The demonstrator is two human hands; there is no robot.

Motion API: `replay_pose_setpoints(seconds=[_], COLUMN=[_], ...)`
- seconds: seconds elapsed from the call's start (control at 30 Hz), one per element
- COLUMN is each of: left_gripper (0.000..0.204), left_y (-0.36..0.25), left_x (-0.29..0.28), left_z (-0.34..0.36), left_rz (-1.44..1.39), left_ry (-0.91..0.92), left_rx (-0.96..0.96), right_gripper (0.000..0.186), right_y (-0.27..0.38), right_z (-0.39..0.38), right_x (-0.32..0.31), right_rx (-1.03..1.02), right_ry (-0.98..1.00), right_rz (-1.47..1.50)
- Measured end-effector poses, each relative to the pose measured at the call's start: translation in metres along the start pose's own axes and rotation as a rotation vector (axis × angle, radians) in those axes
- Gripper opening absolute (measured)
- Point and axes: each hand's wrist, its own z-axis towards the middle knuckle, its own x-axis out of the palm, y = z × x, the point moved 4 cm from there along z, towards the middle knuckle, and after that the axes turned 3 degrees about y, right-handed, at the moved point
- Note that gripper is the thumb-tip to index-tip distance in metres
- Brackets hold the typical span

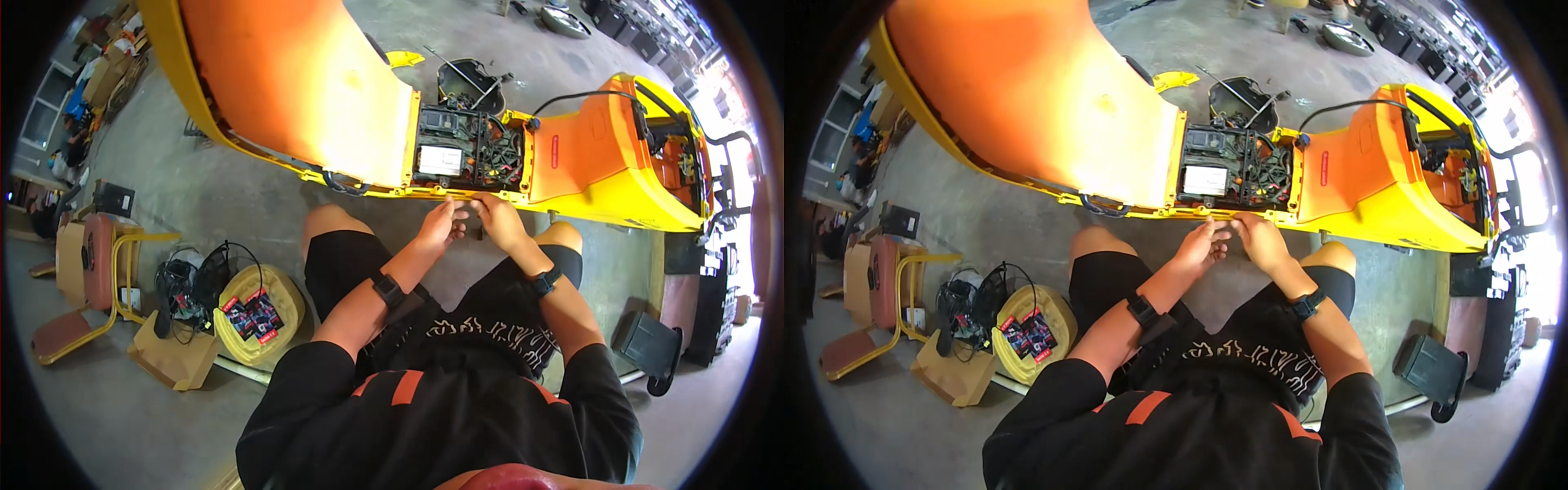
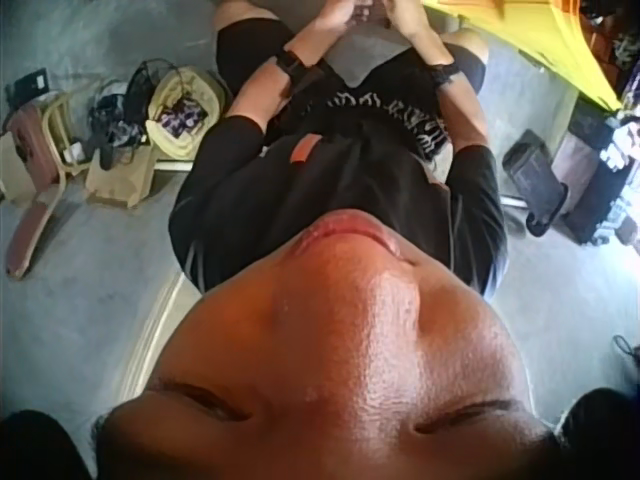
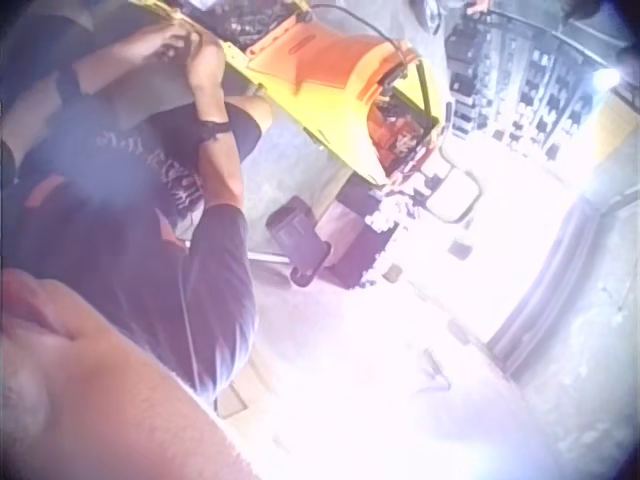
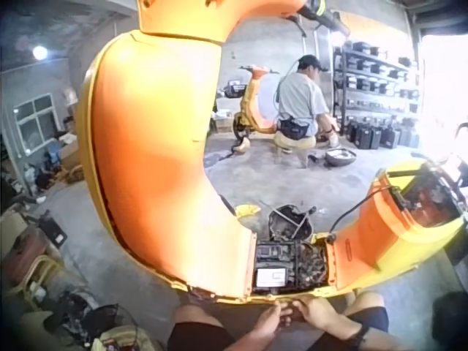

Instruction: Disconnecting battery and electrical wiring from a scooter, then using a power drill on a separate component.

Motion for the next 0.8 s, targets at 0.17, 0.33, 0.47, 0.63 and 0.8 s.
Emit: replay_pose_setpoints(seconds=[0.17, 0.33, 0.47, 0.63, 0.8], left_gripper=[0.046, 0.063, 0.055, 0.044, 0.038], left_y=[0.001, -0.026, -0.044, -0.027, -0.019], left_x=[-0.074, -0.072, -0.103, -0.096, -0.110], left_z=[0.048, 0.066, 0.079, 0.090, 0.097], left_rz=[-0.214, -0.405, -0.466, -0.406, -0.346], left_ry=[-0.514, -0.587, -0.278, -0.293, -0.279], left_rx=[0.010, 0.406, 0.488, 0.605, 0.693], right_gripper=[0.019, 0.024, 0.024, 0.027, 0.030], right_y=[0.003, -0.021, -0.003, -0.005, -0.014], right_z=[0.035, 0.039, 0.042, 0.058, 0.067], right_x=[0.007, 0.032, 0.055, 0.039, 0.053], right_rx=[-0.230, -0.221, -0.308, -0.086, -0.097], right_ry=[-0.072, 0.058, 0.084, 0.184, 0.179], right_rz=[-0.269, -0.428, -0.441, -0.217, -0.083])
